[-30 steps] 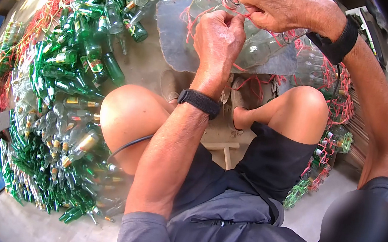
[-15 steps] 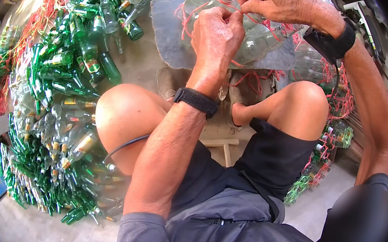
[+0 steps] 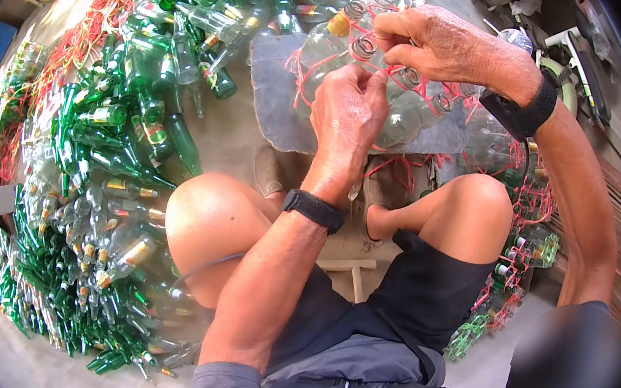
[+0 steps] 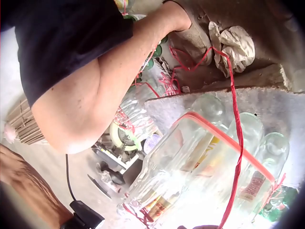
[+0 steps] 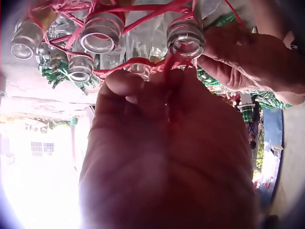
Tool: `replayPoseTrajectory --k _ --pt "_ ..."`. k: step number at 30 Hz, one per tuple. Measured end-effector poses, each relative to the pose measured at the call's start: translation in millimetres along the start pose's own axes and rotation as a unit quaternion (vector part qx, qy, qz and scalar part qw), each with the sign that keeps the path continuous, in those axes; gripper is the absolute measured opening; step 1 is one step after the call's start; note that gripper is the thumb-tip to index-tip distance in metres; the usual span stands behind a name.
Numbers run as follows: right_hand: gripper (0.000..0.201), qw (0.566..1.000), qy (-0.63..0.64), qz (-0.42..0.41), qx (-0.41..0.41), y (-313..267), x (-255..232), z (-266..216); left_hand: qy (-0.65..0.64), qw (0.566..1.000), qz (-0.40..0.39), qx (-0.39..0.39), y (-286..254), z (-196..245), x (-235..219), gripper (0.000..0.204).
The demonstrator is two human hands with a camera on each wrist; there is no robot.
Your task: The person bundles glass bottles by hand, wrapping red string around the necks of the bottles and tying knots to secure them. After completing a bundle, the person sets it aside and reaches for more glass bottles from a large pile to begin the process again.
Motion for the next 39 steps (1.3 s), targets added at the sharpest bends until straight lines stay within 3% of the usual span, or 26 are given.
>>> replayPoseTrajectory --k 5,9,13,20,22,25,31,39 --pt "0.017 0.998 -0.022 -0.031 0.05 -1 -12 4 -0.014 1.0 0.004 0.011 0 2 0 0.032" --pt "0.017 0.991 -0.121 -0.033 0.056 -6 -23 14 -0.037 0.999 -0.004 0.012 1 -1 2 0.031" --pt "0.016 0.997 -0.066 0.027 0.013 -7 -22 28 -0.03 0.999 0.0 0.033 -1 4 1 0.029" --pt "0.01 0.996 -0.047 0.052 0.049 2 -19 45 -0.041 0.998 0.009 0.052 -1 5 2 0.03" --pt "0.009 0.987 -0.106 0.11 -0.05 5 -20 36 -0.021 0.999 0.003 0.046 -1 7 2 0.03" --pt "0.01 0.994 -0.076 0.076 0.018 5 -16 41 -0.039 0.998 0.013 0.048 -2 6 3 0.027" --pt "0.011 0.989 -0.075 0.123 -0.02 8 -13 44 -0.046 0.998 0.017 0.039 -3 5 6 0.026" --pt "0.015 0.992 -0.033 0.121 -0.003 17 -10 56 -0.044 0.998 0.016 0.04 -3 5 7 0.025"
Point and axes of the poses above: each hand's wrist, its own y-axis towards the middle knuckle, its own x-axis out of the palm, z = x × y, the point moved 5 cm from there along y, towards the middle knuckle, and after that the axes turned 4 degrees about x, right-handed, at the moved point
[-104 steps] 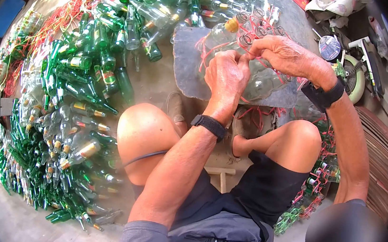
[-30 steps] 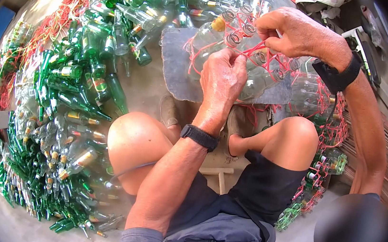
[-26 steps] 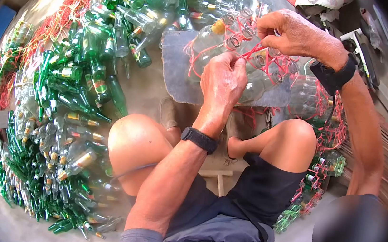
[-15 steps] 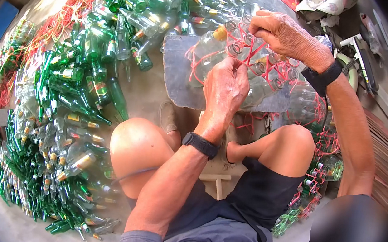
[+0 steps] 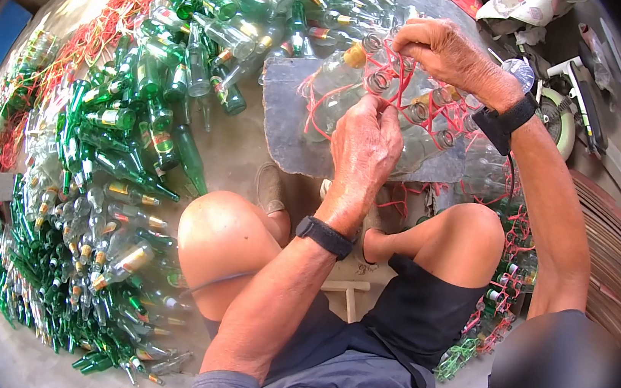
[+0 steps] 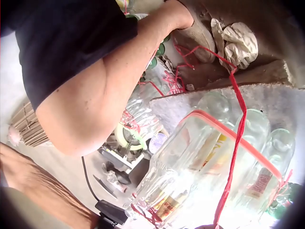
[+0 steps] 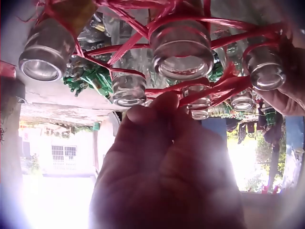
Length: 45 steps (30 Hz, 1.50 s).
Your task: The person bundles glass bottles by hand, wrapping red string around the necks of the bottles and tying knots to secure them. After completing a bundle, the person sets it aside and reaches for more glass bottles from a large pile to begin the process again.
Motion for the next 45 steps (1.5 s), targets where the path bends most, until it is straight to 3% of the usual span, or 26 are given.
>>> replayPoseTrajectory --k 8,17,22,26,32,37,45 --pt "0.017 0.999 0.03 -0.03 0.018 11 8 14 0.0 1.0 0.013 0.023 0 -1 2 0.025" --pt "0.014 0.999 -0.02 0.006 -0.049 -6 8 2 0.072 0.997 0.011 0.014 -5 11 -9 0.025" --pt "0.019 0.997 -0.054 0.044 -0.014 -17 9 -3 0.09 0.995 0.029 0.015 -7 9 -12 0.025" --pt "0.022 0.999 -0.034 0.031 -0.003 -18 10 -1 0.089 0.996 0.029 0.008 -8 9 -14 0.026" --pt "0.031 0.993 -0.107 0.03 0.025 -28 15 -13 0.087 0.996 0.001 -0.028 -8 1 -15 0.031" --pt "0.034 0.993 -0.061 0.094 0.047 -36 10 -30 0.096 0.995 0.006 -0.033 -11 -2 -17 0.03" --pt "0.03 0.988 -0.025 0.12 0.099 -49 13 -50 0.09 0.995 0.0 -0.044 -11 -2 -22 0.029"
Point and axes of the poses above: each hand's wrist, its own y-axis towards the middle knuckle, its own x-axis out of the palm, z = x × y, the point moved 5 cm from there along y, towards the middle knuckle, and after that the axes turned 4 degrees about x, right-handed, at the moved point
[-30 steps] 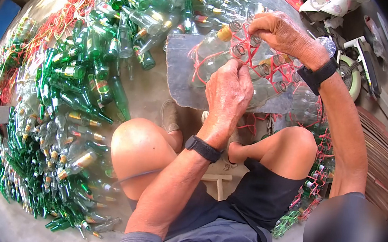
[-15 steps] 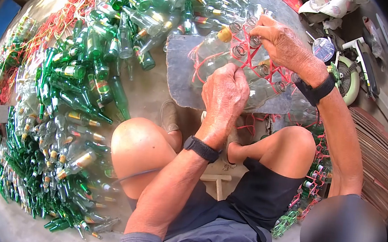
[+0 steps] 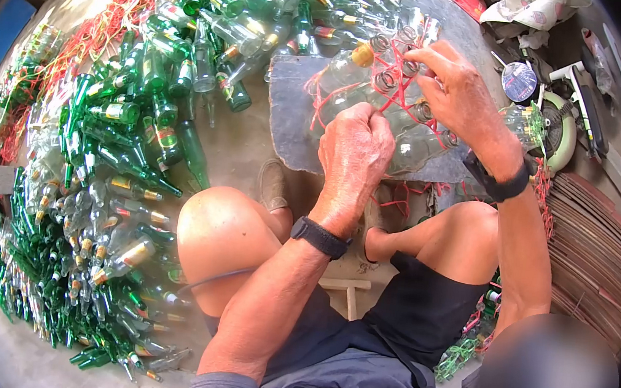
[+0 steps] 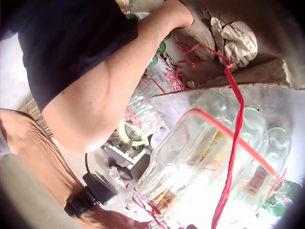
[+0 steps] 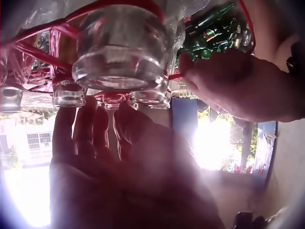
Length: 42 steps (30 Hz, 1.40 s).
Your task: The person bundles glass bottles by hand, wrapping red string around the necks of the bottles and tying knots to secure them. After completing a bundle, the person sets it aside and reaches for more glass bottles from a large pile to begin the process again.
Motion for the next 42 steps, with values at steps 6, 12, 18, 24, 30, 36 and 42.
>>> replayPoseTrajectory --k 6,12,18,24,30,36,42 --pt "0.024 0.997 -0.078 -0.002 -0.02 -28 -12 -16 -0.078 0.996 0.032 0.023 1 0 1 0.024" --pt "0.03 0.992 -0.125 0.023 0.011 -50 -7 -33 -0.097 0.995 0.025 0.031 4 -9 4 0.022" --pt "0.035 0.991 -0.102 0.005 0.083 -55 1 -25 -0.096 0.994 0.029 0.046 9 -16 -1 0.021" --pt "0.036 0.994 -0.066 0.003 0.092 -58 2 -19 -0.066 0.995 0.035 0.068 7 -13 -10 0.02" --pt "0.037 0.995 -0.048 0.009 0.083 -60 6 -11 -0.075 0.993 0.028 0.086 4 -6 -14 0.021" --pt "0.036 0.998 -0.037 0.009 0.056 -63 -7 -16 -0.069 0.993 0.011 0.09 4 -9 -16 0.022" --pt "0.033 0.995 -0.076 -0.03 0.053 -79 -17 -10 -0.075 0.994 -0.001 0.081 5 -8 -14 0.023"
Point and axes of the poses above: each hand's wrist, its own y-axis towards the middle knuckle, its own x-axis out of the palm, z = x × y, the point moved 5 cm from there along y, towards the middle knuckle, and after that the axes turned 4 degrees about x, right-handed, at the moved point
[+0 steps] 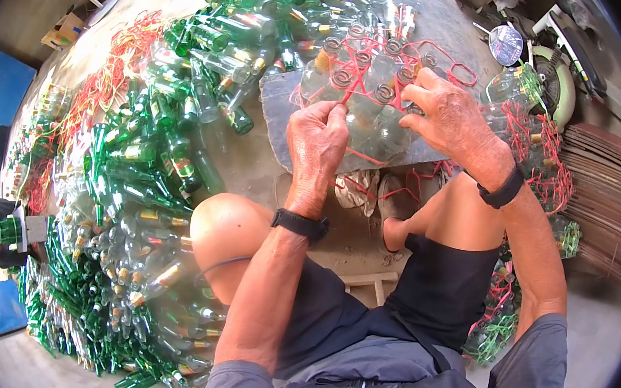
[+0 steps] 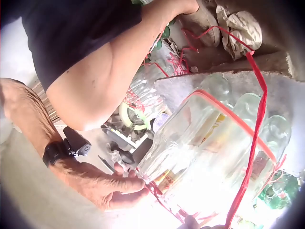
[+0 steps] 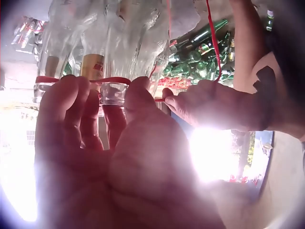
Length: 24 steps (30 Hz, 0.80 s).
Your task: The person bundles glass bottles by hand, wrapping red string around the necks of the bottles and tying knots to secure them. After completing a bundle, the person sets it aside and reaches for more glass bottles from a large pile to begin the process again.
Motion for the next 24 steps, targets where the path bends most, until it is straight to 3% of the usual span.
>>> replayPoseTrajectory --k 11,13,16,24 --pt "0.037 1.0 -0.005 -0.003 0.028 -8 12 12 0.0 1.0 -0.006 0.006 -1 3 -1 0.023" --pt "0.037 0.992 -0.005 -0.044 0.117 -9 15 13 0.002 1.0 -0.003 0.012 -1 4 0 0.022" --pt "0.035 0.999 -0.012 -0.022 0.048 -6 17 16 0.006 1.0 -0.01 0.009 -1 3 -1 0.022" --pt "0.033 0.997 -0.025 -0.063 0.038 -1 7 21 0.004 1.0 0.004 0.03 -13 10 2 0.021"
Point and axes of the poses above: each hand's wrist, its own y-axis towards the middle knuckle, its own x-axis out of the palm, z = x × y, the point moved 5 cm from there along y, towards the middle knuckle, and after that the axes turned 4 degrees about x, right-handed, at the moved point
